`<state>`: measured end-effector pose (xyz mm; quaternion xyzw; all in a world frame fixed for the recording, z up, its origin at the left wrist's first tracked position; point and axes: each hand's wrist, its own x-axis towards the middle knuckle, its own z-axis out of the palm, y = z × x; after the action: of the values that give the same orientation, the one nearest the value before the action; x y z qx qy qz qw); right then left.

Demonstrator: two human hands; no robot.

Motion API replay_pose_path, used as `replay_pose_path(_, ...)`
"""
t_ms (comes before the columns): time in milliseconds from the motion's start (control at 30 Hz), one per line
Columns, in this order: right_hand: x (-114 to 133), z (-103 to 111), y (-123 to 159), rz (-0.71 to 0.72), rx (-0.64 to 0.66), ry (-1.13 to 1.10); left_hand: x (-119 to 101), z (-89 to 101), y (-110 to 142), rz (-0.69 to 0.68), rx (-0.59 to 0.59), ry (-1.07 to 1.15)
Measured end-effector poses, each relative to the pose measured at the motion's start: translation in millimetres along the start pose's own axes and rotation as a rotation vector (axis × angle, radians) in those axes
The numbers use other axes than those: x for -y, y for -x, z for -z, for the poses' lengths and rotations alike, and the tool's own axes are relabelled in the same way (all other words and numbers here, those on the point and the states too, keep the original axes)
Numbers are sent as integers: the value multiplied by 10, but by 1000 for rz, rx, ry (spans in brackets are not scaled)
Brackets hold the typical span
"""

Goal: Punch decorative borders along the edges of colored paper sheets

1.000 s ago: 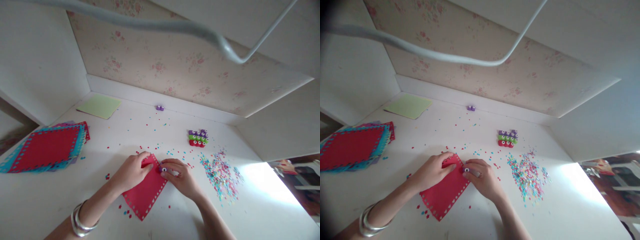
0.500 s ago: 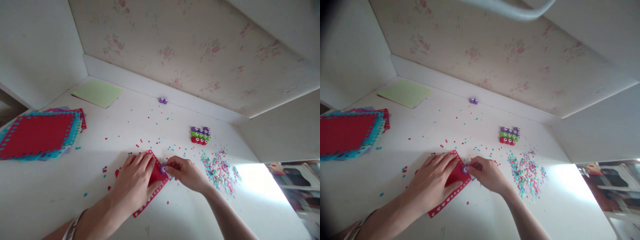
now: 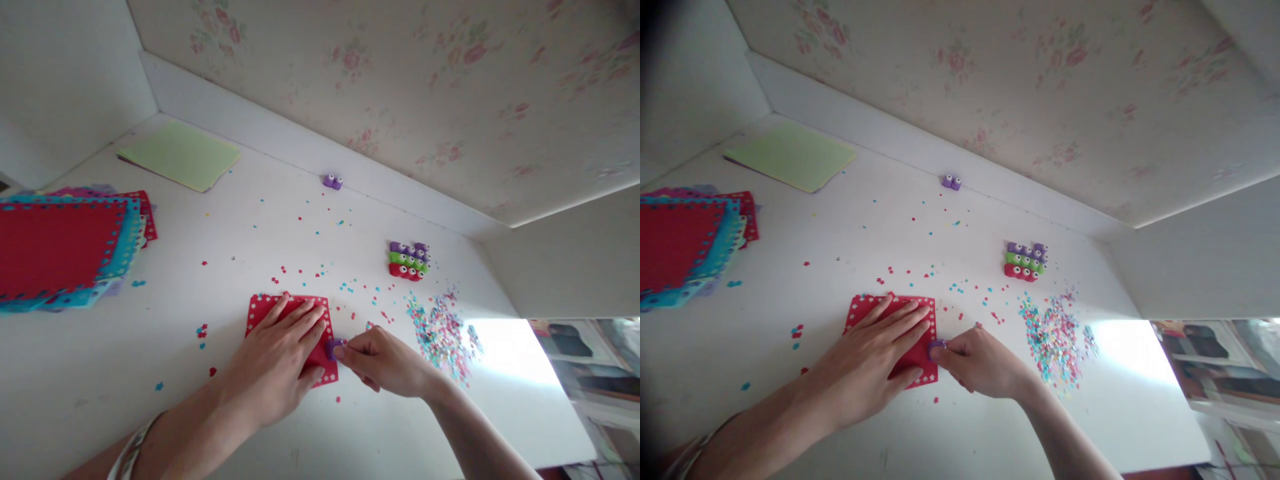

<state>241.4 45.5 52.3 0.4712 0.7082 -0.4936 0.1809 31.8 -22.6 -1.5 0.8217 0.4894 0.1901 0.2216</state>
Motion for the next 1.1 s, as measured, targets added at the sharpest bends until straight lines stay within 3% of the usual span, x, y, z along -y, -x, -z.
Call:
replay_pose_path(633, -10, -50, -16, -137, 62, -252, 12, 14, -50, -12, -5, 65)
replay_pose_path(1100, 10, -81, -48, -205, 66, -253, 45, -2, -64, -53, 20, -11)
